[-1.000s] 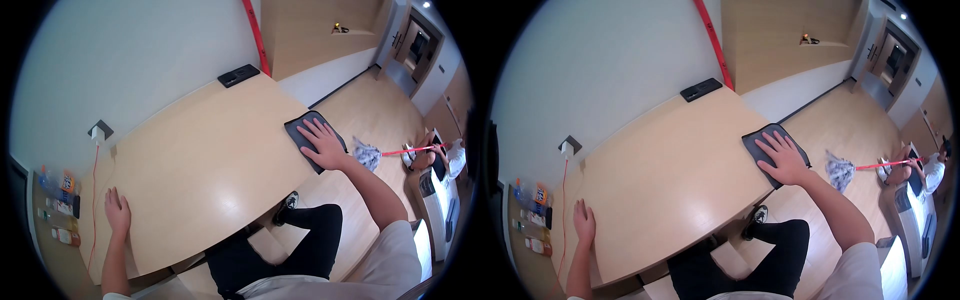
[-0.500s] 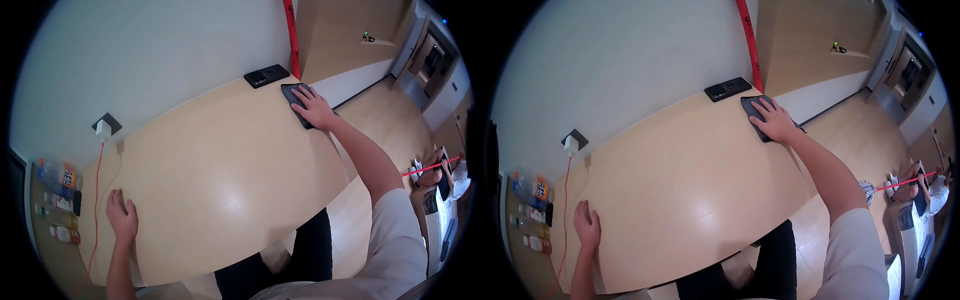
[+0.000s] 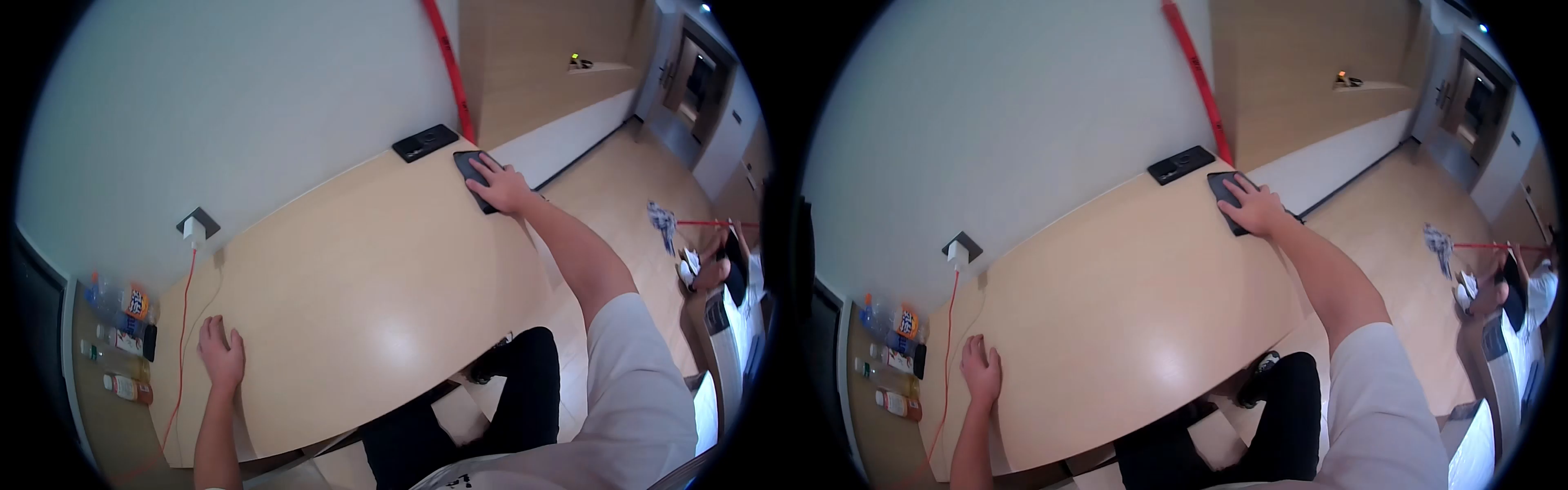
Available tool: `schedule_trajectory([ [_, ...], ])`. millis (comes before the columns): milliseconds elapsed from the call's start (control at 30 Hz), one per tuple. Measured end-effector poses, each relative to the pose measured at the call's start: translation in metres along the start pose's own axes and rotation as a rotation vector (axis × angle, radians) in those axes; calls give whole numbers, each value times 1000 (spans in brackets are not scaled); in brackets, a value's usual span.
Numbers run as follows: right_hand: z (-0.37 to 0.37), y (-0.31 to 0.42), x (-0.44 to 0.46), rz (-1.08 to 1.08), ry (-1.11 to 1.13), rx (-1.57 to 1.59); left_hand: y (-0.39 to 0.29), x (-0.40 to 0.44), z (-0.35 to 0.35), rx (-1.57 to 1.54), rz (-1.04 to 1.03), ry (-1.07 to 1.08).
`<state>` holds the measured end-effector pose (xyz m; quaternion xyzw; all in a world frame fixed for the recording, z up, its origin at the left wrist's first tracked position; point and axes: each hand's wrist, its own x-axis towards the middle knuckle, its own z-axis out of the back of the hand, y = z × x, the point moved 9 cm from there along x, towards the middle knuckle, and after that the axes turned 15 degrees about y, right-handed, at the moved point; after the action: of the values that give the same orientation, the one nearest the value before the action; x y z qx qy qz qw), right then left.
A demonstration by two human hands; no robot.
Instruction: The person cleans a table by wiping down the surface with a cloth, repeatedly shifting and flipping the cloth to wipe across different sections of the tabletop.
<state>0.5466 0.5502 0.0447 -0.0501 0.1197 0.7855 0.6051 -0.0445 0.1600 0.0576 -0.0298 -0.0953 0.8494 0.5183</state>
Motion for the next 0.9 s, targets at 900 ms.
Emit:
schedule_trajectory([
  [900, -37, -64, -196, 49, 8, -4, 37, 9, -29, -9, -54, -23],
])
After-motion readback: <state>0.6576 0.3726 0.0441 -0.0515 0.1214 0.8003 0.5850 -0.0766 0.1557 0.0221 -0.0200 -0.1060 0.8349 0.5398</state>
